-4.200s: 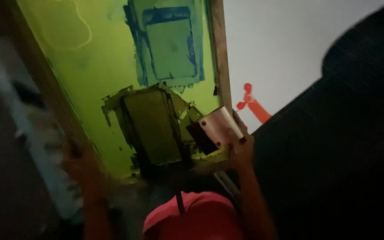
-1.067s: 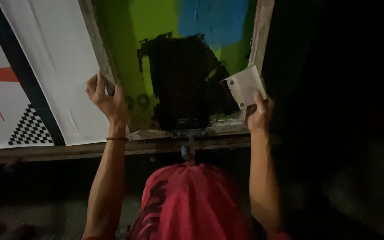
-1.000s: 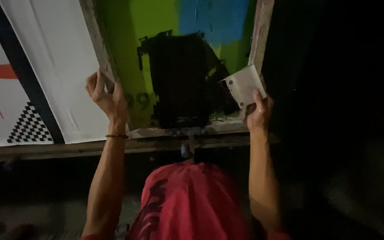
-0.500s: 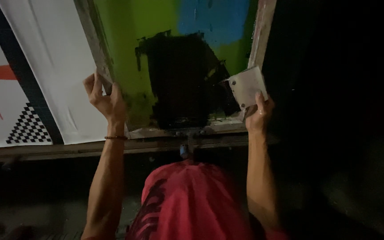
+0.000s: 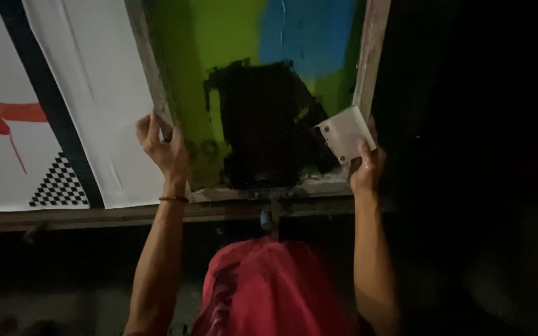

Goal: Spreading ink across a screen using a scraper for screen printing

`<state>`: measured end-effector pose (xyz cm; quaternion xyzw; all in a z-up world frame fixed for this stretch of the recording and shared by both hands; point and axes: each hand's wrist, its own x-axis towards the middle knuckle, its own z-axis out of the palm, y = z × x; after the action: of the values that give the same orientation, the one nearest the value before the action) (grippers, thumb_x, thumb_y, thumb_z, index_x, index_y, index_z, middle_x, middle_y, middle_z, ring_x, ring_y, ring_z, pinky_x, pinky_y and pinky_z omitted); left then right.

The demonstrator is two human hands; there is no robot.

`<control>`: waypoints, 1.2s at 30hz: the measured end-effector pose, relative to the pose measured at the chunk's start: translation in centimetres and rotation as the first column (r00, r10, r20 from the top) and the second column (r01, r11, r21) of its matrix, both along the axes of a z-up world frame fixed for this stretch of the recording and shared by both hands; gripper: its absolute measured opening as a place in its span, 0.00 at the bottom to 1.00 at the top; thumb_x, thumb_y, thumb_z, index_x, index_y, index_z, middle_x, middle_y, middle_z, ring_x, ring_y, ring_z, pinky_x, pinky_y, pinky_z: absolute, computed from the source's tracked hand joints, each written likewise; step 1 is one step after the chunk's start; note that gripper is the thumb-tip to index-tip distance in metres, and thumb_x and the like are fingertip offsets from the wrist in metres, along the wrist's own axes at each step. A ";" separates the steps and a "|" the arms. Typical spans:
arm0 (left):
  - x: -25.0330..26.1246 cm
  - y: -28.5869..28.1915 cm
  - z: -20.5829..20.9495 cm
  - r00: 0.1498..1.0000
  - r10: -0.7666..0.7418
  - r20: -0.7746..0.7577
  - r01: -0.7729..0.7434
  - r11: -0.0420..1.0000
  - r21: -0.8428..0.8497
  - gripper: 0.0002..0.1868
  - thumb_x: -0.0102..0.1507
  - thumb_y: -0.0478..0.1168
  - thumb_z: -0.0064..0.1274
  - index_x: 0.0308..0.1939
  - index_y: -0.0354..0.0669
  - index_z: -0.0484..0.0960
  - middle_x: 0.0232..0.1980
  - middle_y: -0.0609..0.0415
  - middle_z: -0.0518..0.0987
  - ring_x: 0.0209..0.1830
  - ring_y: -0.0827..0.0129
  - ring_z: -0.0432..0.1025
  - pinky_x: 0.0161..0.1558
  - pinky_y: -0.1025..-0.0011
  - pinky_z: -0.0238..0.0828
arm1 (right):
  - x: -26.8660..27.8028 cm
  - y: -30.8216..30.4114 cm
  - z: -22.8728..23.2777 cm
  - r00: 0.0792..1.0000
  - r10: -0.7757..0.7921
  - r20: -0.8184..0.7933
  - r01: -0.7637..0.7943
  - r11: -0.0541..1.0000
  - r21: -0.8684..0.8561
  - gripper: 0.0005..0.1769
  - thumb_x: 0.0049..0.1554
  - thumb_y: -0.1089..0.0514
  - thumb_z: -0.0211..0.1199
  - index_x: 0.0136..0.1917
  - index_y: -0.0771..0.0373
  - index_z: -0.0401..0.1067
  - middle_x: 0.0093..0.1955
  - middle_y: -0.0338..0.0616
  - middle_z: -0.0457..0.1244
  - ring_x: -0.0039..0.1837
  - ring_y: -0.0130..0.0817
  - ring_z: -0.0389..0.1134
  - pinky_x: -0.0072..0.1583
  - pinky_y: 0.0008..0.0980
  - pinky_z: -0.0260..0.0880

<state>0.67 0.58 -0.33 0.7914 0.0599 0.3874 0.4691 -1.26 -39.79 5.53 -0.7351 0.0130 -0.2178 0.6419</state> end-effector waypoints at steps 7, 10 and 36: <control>0.3 0.6 -2.0 0.998 0.061 0.011 -0.062 0.996 0.057 0.32 0.63 0.20 0.54 0.72 0.34 0.72 0.50 0.49 0.67 0.43 0.62 0.60 0.36 0.63 0.62 | 0.2 -1.6 -4.5 1.000 0.011 0.018 -0.012 0.996 0.093 0.29 0.66 0.56 0.62 0.75 0.72 0.63 0.74 0.70 0.56 0.76 0.66 0.55 0.74 0.65 0.51; 0.1 0.6 -1.0 0.990 0.140 -0.034 -0.133 0.977 0.166 0.33 0.58 0.24 0.59 0.68 0.38 0.76 0.51 0.50 0.68 0.47 0.58 0.63 0.50 0.53 0.62 | -0.9 -0.8 -2.3 0.999 0.032 0.039 -0.034 0.998 0.053 0.30 0.67 0.54 0.59 0.78 0.63 0.61 0.78 0.57 0.55 0.80 0.53 0.52 0.78 0.55 0.51; -0.5 0.6 -1.5 0.984 0.162 -0.074 -0.137 0.955 0.262 0.32 0.61 0.26 0.63 0.70 0.32 0.74 0.53 0.44 0.70 0.50 0.46 0.67 0.57 0.51 0.58 | -6.5 1.2 -1.3 0.923 0.260 -0.284 -0.212 0.959 0.189 0.15 0.63 0.51 0.62 0.57 0.65 0.75 0.50 0.50 0.70 0.54 0.47 0.73 0.60 0.52 0.73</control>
<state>0.22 1.19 -1.84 0.8558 0.0914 0.3884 0.3292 -7.76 -38.63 4.19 -0.7040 0.0401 -0.0207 0.7088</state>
